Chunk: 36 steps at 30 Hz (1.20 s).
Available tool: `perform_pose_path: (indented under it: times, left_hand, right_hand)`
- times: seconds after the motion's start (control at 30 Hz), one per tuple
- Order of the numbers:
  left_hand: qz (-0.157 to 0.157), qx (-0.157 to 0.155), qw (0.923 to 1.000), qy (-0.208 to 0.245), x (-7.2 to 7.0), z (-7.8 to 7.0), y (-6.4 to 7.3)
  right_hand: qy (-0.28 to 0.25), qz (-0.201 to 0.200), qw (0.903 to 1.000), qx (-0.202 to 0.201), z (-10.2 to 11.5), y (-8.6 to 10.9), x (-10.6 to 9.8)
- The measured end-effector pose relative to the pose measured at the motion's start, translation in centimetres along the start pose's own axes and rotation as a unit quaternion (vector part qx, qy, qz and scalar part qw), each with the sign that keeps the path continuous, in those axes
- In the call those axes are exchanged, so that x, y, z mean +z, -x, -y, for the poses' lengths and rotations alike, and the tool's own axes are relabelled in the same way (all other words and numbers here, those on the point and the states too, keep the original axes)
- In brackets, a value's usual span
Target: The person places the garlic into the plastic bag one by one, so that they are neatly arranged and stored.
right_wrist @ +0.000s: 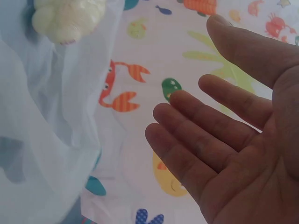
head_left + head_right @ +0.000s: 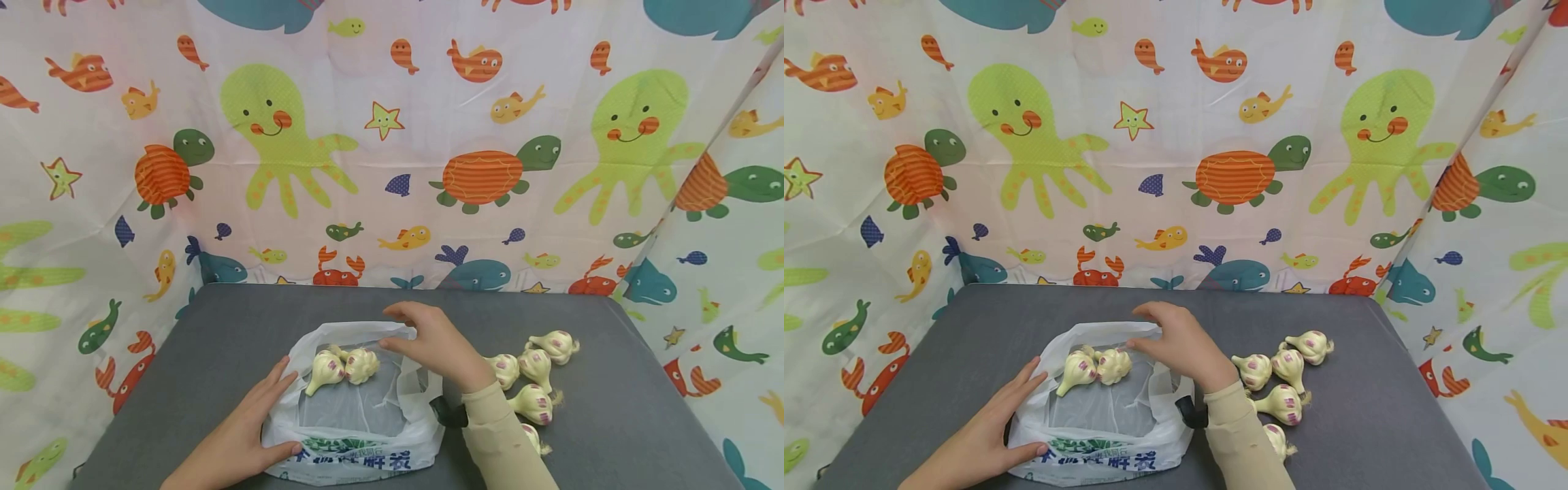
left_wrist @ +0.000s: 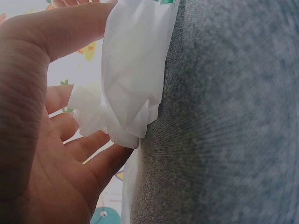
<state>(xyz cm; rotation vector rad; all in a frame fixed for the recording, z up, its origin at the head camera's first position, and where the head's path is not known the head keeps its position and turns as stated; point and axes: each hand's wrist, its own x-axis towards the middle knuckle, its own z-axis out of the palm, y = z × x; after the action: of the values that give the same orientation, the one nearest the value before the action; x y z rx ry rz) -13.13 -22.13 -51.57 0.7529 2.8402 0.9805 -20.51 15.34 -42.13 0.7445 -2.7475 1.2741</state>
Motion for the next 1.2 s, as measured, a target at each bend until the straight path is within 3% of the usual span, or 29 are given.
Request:
perform_pose_path:
  times: [0.93, 1.2]
  left_hand:
    - [0.005, -0.007, 0.9999, -0.006, -0.1, -0.1, 0.1]
    - [-0.003, 0.005, 0.9999, -0.010, 0.0, 0.0, 0.2]
  right_hand:
    - [0.023, -0.071, 0.9956, 0.056, -1.2, 2.4, -5.6]
    - [0.026, -0.096, 0.9930, 0.064, -1.6, 3.1, -7.0]
